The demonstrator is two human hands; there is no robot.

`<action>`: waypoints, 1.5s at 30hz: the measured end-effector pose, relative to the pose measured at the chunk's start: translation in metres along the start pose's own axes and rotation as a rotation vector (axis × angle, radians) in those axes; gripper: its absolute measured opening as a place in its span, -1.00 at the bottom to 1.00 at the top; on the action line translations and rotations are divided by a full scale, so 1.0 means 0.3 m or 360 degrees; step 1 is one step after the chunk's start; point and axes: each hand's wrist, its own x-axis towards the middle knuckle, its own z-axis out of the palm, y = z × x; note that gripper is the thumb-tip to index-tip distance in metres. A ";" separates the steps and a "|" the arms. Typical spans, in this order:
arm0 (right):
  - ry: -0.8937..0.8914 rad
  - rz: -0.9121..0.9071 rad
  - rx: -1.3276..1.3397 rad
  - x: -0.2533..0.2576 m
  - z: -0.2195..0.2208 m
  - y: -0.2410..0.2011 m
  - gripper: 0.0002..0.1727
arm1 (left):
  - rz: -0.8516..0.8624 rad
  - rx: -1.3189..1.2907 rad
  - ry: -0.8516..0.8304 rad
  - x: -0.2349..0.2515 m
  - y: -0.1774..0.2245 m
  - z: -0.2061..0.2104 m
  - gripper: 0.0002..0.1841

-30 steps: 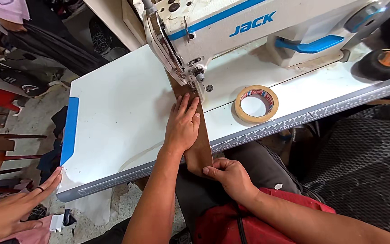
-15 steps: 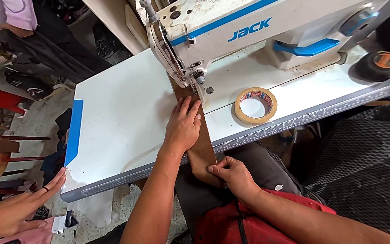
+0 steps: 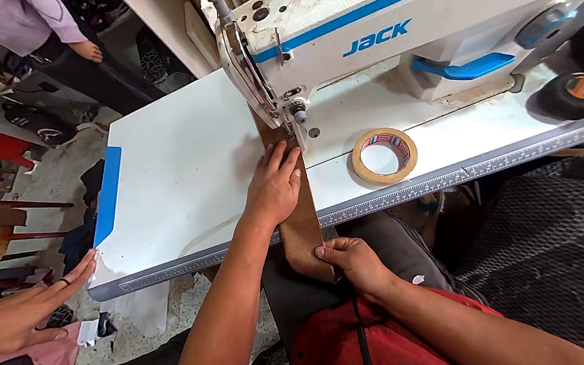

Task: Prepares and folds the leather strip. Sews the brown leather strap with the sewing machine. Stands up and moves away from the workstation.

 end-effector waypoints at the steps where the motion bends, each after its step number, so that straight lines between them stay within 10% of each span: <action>1: 0.0031 -0.0028 -0.0057 -0.004 0.004 0.000 -0.76 | -0.0003 -0.0002 -0.0004 0.000 0.001 0.000 -0.44; 45: 0.0328 -0.0219 -0.0112 0.011 0.053 -0.037 -0.81 | -0.0017 0.0044 0.0038 0.023 0.003 -0.025 -0.49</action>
